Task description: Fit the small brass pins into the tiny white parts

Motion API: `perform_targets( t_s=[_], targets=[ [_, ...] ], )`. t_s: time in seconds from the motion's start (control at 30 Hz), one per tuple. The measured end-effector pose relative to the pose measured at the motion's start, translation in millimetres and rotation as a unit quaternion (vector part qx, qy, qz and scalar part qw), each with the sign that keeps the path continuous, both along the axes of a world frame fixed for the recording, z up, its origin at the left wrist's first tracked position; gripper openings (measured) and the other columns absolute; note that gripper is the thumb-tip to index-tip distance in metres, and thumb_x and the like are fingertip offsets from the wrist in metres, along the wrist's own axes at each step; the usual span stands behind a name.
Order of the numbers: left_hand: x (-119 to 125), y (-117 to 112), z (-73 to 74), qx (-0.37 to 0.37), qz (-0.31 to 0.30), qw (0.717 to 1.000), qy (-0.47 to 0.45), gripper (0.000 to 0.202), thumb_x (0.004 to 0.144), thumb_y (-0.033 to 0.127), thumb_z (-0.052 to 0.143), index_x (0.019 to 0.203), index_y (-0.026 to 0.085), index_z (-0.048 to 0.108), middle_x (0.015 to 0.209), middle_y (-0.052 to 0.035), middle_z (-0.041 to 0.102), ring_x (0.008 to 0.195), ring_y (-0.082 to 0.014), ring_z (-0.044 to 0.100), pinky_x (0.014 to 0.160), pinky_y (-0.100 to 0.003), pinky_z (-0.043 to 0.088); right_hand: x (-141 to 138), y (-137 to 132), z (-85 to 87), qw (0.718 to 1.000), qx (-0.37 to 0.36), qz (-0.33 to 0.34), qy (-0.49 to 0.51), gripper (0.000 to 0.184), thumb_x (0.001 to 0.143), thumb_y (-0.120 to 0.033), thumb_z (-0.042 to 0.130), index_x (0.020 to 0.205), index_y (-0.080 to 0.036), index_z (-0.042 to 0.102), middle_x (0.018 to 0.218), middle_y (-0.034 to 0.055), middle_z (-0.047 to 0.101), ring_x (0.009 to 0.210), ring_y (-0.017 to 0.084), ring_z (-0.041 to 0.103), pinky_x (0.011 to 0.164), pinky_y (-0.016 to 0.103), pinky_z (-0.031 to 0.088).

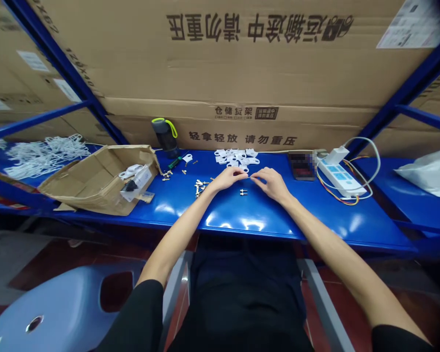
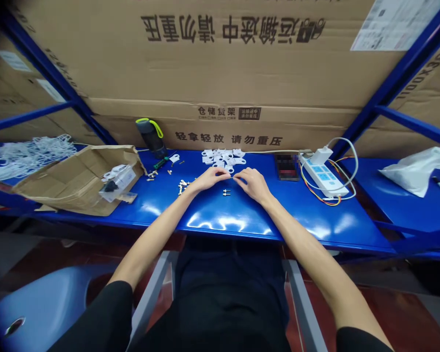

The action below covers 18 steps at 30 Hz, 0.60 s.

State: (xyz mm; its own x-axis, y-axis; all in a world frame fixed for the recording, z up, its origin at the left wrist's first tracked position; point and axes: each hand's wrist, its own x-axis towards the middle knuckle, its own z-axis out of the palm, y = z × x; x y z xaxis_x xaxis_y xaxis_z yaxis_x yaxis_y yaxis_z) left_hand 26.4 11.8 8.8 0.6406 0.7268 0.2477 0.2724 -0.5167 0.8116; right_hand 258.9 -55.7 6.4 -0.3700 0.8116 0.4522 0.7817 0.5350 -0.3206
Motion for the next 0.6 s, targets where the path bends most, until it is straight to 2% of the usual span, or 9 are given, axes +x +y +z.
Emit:
perform_targets(
  t_s=[0.13, 0.3, 0.47, 0.6],
  targets=[
    [1.7, -4.2, 2.8, -0.003, -0.004, 1.000, -0.002, 0.041, 0.104, 0.051, 0.057, 0.094, 0.016, 0.077, 0.092, -0.0065, 0.076, 0.090, -0.0216, 0.068, 0.092, -0.035, 0.053, 1.0, -1.0, 0.1, 0.999, 0.007, -0.003, 0.032, 0.032, 0.107, -0.041, 0.054, 0.105, -0.023, 0.080, 0.105, 0.0080, 0.081, 0.097, 0.026, 0.067, 0.093, 0.039, 0.049],
    [5.3, -12.3, 1.4, 0.036, -0.005, 0.998, -0.042, 0.030, 0.098, 0.046, 0.070, 0.106, 0.018, 0.076, 0.106, -0.0077, 0.077, 0.097, -0.0222, 0.070, 0.092, -0.035, 0.053, 0.7, -3.2, 1.4, 0.994, -0.022, -0.017, 0.107, 0.031, 0.104, -0.045, 0.056, 0.100, -0.025, 0.080, 0.101, 0.0062, 0.081, 0.090, 0.025, 0.069, 0.091, 0.038, 0.054],
    [9.4, -15.1, -1.4, 0.089, 0.049, 0.994, -0.047, 0.022, 0.097, 0.040, 0.072, 0.099, 0.019, 0.080, 0.101, -0.0068, 0.079, 0.092, -0.0218, 0.069, 0.090, -0.036, 0.053, -0.8, -4.0, 2.5, 0.988, -0.038, -0.021, 0.147, 0.033, 0.101, -0.049, 0.057, 0.099, -0.025, 0.081, 0.100, 0.0064, 0.081, 0.087, 0.024, 0.069, 0.089, 0.039, 0.055],
    [9.7, -16.5, 0.1, 0.094, 0.078, 0.991, -0.053, 0.023, 0.095, 0.041, 0.076, 0.097, 0.020, 0.083, 0.100, -0.0066, 0.081, 0.090, -0.0220, 0.070, 0.086, -0.035, 0.053, -0.1, -2.9, 0.3, 0.985, -0.042, -0.025, 0.163, 0.033, 0.100, -0.050, 0.059, 0.099, -0.025, 0.081, 0.101, 0.0054, 0.082, 0.087, 0.023, 0.070, 0.088, 0.038, 0.056]
  ],
)
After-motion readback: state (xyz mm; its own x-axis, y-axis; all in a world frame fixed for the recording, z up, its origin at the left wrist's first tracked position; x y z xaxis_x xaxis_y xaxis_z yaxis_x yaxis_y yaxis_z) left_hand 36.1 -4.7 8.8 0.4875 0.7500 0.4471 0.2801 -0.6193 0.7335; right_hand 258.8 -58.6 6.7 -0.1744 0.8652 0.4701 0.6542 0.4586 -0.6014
